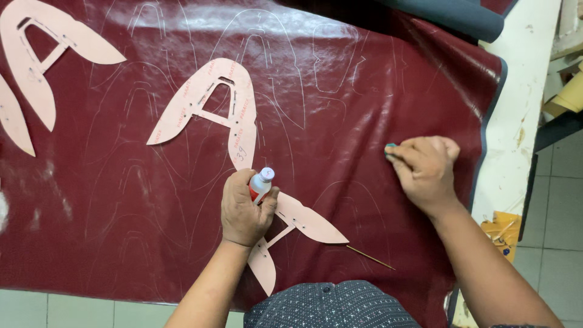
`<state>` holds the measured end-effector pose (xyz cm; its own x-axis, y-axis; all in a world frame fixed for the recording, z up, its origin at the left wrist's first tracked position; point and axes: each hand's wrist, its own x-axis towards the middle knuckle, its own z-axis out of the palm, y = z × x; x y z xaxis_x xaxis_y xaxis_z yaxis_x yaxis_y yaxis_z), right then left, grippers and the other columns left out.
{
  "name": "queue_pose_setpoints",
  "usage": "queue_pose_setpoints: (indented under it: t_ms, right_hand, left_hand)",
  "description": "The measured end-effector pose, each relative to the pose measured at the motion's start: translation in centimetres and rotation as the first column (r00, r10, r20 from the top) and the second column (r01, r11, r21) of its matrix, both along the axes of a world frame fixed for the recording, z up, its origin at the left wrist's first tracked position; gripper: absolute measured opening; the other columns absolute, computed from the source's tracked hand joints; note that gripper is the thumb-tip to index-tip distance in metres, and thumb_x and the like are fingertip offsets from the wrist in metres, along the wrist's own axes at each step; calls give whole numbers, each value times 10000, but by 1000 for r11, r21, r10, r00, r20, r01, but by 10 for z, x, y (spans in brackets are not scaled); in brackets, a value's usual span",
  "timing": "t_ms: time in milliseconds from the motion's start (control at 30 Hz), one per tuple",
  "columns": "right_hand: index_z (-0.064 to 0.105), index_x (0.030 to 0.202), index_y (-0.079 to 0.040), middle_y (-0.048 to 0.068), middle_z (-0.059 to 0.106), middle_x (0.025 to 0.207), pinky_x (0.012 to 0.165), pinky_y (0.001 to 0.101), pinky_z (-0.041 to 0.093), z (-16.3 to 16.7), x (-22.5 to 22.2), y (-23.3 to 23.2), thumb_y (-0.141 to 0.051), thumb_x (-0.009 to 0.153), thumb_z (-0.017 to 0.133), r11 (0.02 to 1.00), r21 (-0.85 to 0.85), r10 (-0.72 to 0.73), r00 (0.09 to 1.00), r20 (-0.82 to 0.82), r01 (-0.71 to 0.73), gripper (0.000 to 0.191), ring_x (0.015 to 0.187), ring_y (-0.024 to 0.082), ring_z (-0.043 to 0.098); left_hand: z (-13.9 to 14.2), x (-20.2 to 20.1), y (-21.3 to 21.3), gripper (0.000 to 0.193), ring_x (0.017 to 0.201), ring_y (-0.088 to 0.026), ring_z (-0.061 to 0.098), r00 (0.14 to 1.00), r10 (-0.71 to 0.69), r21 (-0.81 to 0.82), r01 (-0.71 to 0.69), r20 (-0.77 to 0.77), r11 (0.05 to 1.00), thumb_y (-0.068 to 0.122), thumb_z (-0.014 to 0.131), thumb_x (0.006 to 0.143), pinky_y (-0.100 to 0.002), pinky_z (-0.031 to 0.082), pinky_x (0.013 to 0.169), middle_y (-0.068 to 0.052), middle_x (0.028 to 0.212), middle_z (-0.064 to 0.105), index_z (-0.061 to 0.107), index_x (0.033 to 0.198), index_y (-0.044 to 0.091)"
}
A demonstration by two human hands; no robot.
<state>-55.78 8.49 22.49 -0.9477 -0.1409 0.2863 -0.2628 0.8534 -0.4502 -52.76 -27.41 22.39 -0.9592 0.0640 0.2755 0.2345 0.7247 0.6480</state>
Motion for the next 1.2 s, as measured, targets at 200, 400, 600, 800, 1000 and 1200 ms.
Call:
queue_pose_setpoints:
  t_ms: [200, 400, 600, 800, 1000, 1200]
  right_hand:
    - [810, 1028, -163, -13, 664, 1011, 1065, 413, 313, 0, -42, -4, -196, 963, 799, 1000, 2, -22, 998, -65, 22, 74, 1033, 195, 570]
    - [805, 980, -164, -19, 693, 978, 1039, 396, 320, -3, 4, 3, -225, 922, 808, 999, 49, 12, 1000, -9, -12, 84, 1000, 187, 586]
    - [799, 1001, -134, 5, 727, 989, 981, 364, 405, 2, 37, 43, -173, 1020, 801, 961, 80, -262, 964, -47, 265, 43, 969, 195, 638]
    - [772, 940, -160, -5, 689, 891, 819, 296, 494, 10, 12, -34, -234, 966, 795, 934, -315, -100, 970, 223, 169, 82, 854, 134, 655]
    - [805, 932, -157, -7, 710, 913, 953, 446, 366, 11, -42, -90, -143, 847, 790, 994, -34, 105, 990, -92, -109, 88, 938, 216, 633]
    - [790, 850, -216, -54, 716, 881, 949, 405, 353, 5, -58, -78, -154, 910, 744, 964, -36, 267, 961, 72, -265, 98, 918, 142, 636]
  left_hand:
    - [2, 0, 0, 488, 991, -347, 608, 1000, -16, -17, 16, -10, 1000, 302, 772, 898, -457, 512, 855, -151, 1094, 604, 513, 1219, 41]
    - [3, 0, 0, 485, 987, -345, 610, 1000, -2, -5, 2, 17, 1000, 296, 774, 893, -456, 515, 857, -146, 1086, 603, 513, 1220, 51]
    - [0, 2, -1, 505, 974, -344, 605, 1000, -12, -22, 12, 3, 1000, 285, 779, 890, -464, 512, 838, -148, 1087, 598, 500, 1240, 50]
    - [4, 0, 0, 502, 946, -335, 600, 1000, -17, -28, 17, 5, 999, 275, 765, 889, -456, 512, 809, -144, 1057, 588, 496, 1248, 50]
    - [5, -1, -1, 495, 928, -326, 600, 1000, -12, -14, 12, 2, 1000, 292, 757, 906, -451, 513, 787, -138, 1042, 588, 492, 1252, 59]
    - [5, -4, 0, 502, 883, -329, 588, 1000, -12, -8, 12, 8, 1000, 297, 765, 896, -454, 503, 753, -143, 999, 582, 492, 1242, 56]
